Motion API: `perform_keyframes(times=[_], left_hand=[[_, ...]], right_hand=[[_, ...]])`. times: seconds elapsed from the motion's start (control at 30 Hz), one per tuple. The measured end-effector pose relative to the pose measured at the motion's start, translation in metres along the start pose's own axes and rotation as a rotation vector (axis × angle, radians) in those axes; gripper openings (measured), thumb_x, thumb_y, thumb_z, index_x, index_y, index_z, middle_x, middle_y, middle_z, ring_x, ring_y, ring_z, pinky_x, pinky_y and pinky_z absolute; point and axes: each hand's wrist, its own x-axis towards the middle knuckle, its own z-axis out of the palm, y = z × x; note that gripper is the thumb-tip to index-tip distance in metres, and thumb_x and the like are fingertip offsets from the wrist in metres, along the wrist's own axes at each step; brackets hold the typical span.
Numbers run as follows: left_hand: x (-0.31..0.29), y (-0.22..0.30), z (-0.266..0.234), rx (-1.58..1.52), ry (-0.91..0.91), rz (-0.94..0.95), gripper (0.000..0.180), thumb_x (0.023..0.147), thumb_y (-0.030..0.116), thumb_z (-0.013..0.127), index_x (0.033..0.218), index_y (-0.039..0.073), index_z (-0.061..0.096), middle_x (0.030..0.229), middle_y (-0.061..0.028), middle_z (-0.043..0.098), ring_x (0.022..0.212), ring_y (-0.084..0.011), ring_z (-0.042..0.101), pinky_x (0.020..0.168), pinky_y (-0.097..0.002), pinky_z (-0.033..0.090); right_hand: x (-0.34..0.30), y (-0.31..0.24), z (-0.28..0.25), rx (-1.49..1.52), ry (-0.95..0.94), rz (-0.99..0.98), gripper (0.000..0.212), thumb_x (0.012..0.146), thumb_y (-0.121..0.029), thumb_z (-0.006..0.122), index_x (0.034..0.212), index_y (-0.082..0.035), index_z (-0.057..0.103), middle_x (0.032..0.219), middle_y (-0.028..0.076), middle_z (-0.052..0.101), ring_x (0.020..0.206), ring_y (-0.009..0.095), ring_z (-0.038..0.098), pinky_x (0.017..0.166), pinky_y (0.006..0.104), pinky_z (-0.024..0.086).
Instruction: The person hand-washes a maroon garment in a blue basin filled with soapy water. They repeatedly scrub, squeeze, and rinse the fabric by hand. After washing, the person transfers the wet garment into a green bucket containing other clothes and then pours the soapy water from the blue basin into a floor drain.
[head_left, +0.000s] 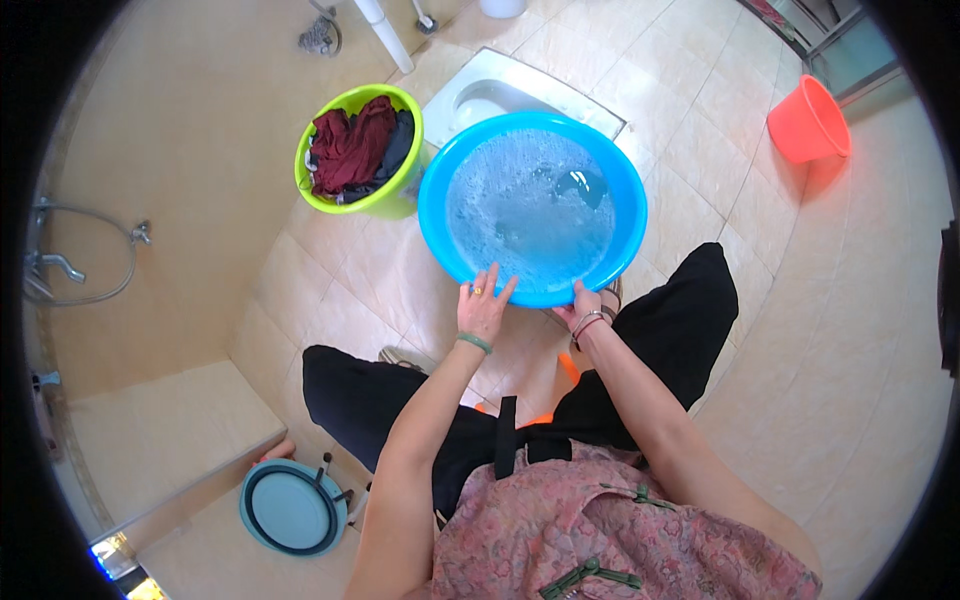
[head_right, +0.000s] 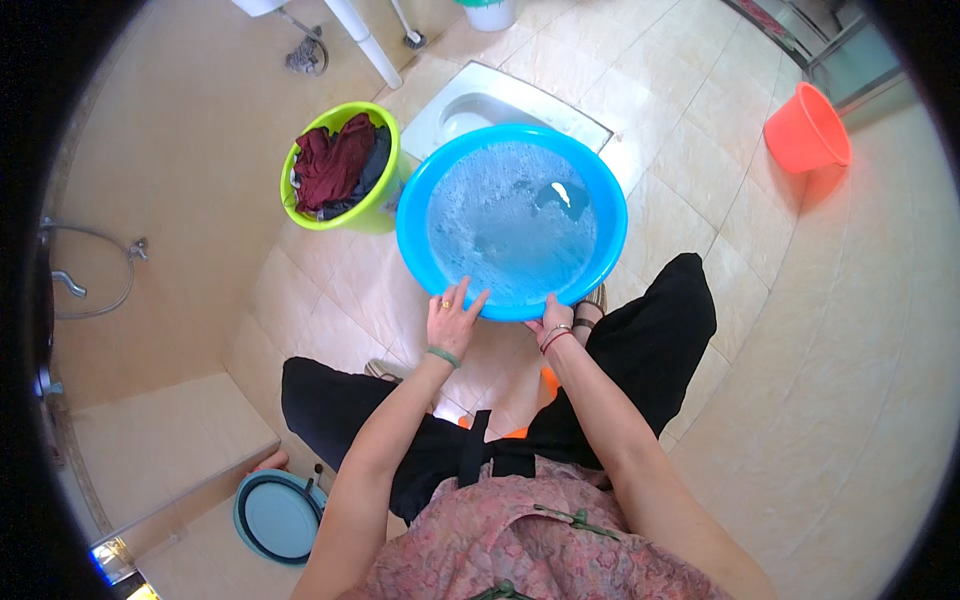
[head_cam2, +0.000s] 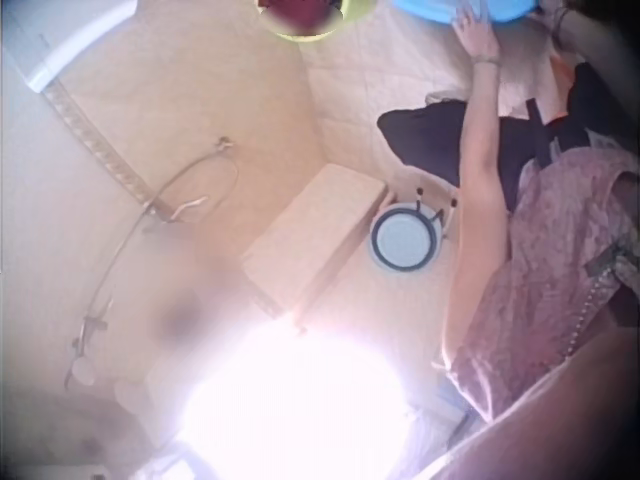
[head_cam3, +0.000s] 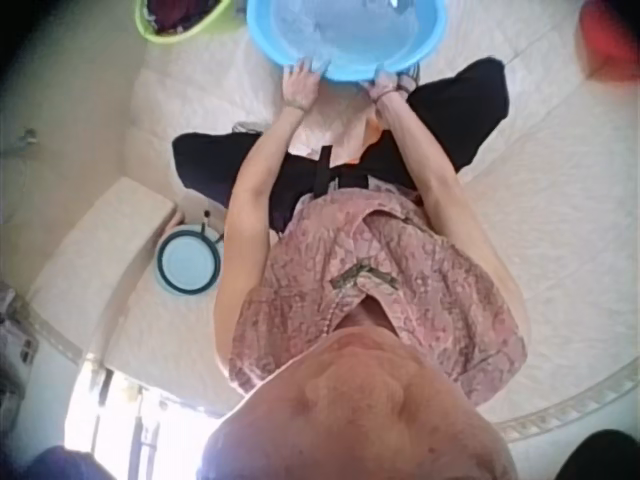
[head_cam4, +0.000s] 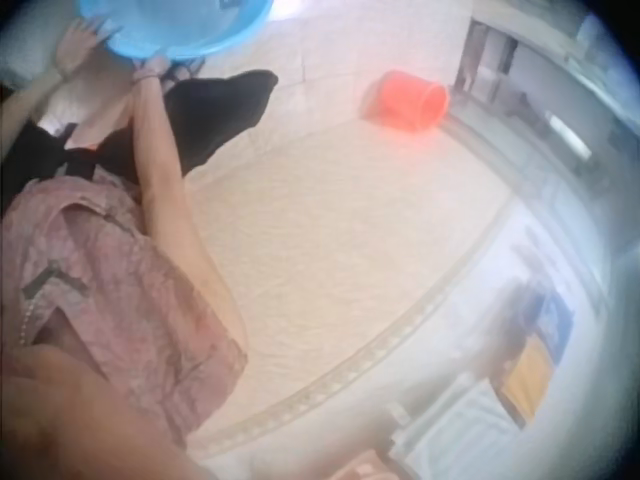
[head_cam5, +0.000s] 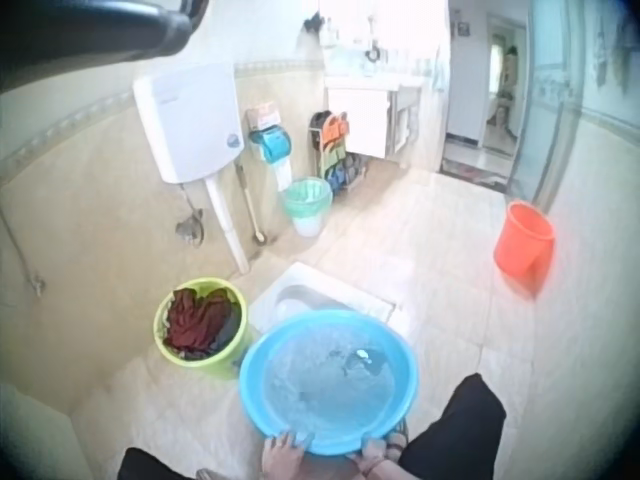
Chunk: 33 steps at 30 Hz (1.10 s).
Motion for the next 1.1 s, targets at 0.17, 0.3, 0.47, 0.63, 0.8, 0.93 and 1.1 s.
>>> perform_keyframes(times=[0.17, 0.3, 0.47, 0.63, 0.8, 0.93, 1.1], left_hand=[[0.025, -0.019, 0.014, 0.072, -0.104, 0.281, 0.051, 0.089, 0.015, 0.051, 0.138, 0.029, 0.046, 0.118, -0.0126, 0.059, 0.104, -0.0286, 0.058, 0.095, -0.0466, 0.041], [0.018, -0.014, 0.012, -0.014, -0.339, 0.213, 0.046, 0.090, 0.012, 0.047, 0.134, 0.026, 0.048, 0.105, -0.0134, 0.064, 0.100, -0.0306, 0.063, 0.097, -0.0534, 0.039], [0.033, -0.013, 0.010, -0.106, -0.378, 0.196, 0.038, 0.091, 0.012, 0.044, 0.127, 0.025, 0.051, 0.101, -0.0128, 0.065, 0.096, -0.0325, 0.063, 0.094, -0.0546, 0.039], [0.059, -0.002, -0.005, -0.028, -0.400, 0.195, 0.032, 0.092, 0.013, 0.044, 0.120, 0.025, 0.054, 0.096, -0.0129, 0.064, 0.094, -0.0318, 0.064, 0.091, -0.0536, 0.041], [0.050, -0.018, 0.000, -0.032, -0.239, 0.222, 0.028, 0.091, 0.011, 0.046, 0.114, 0.024, 0.055, 0.090, -0.0123, 0.063, 0.087, -0.0310, 0.065, 0.082, -0.0474, 0.044], [0.062, -0.014, -0.011, -0.010, -0.263, 0.202, 0.034, 0.089, 0.010, 0.050, 0.118, 0.025, 0.057, 0.085, -0.0099, 0.062, 0.081, -0.0284, 0.065, 0.081, -0.0442, 0.046], [0.068, -0.024, -0.020, -0.070, -0.180, 0.210, 0.032, 0.090, 0.011, 0.049, 0.118, 0.024, 0.057, 0.085, -0.0102, 0.062, 0.083, -0.0293, 0.064, 0.083, -0.0449, 0.044]], right_hand=[[0.009, -0.004, -0.001, -0.080, -0.050, -0.013, 0.034, 0.098, -0.029, 0.050, 0.125, -0.008, 0.049, 0.112, 0.013, 0.062, 0.093, 0.030, 0.065, 0.066, 0.0471, 0.058], [-0.005, -0.001, 0.000, -0.071, -0.076, -0.084, 0.034, 0.101, -0.029, 0.045, 0.128, -0.009, 0.046, 0.116, 0.013, 0.059, 0.093, 0.030, 0.062, 0.065, 0.0452, 0.058], [0.026, -0.006, -0.003, -0.028, -0.095, -0.049, 0.035, 0.096, -0.023, 0.048, 0.127, -0.007, 0.046, 0.110, 0.014, 0.061, 0.089, 0.032, 0.065, 0.061, 0.0458, 0.058], [0.037, -0.024, -0.012, 0.019, -0.129, -0.078, 0.030, 0.096, -0.024, 0.049, 0.118, -0.005, 0.051, 0.099, 0.015, 0.061, 0.077, 0.030, 0.063, 0.063, 0.0472, 0.058], [0.011, -0.027, 0.004, -0.053, -0.108, -0.074, 0.028, 0.096, -0.024, 0.050, 0.112, -0.001, 0.052, 0.093, 0.015, 0.060, 0.075, 0.027, 0.061, 0.058, 0.0417, 0.058], [0.005, -0.037, 0.005, -0.045, -0.091, -0.086, 0.030, 0.097, -0.025, 0.050, 0.112, 0.000, 0.052, 0.092, 0.015, 0.060, 0.074, 0.026, 0.062, 0.056, 0.0402, 0.059], [-0.005, -0.049, 0.013, -0.042, -0.166, -0.058, 0.029, 0.099, -0.026, 0.046, 0.119, -0.004, 0.048, 0.097, 0.012, 0.057, 0.082, 0.027, 0.059, 0.070, 0.0443, 0.058]])
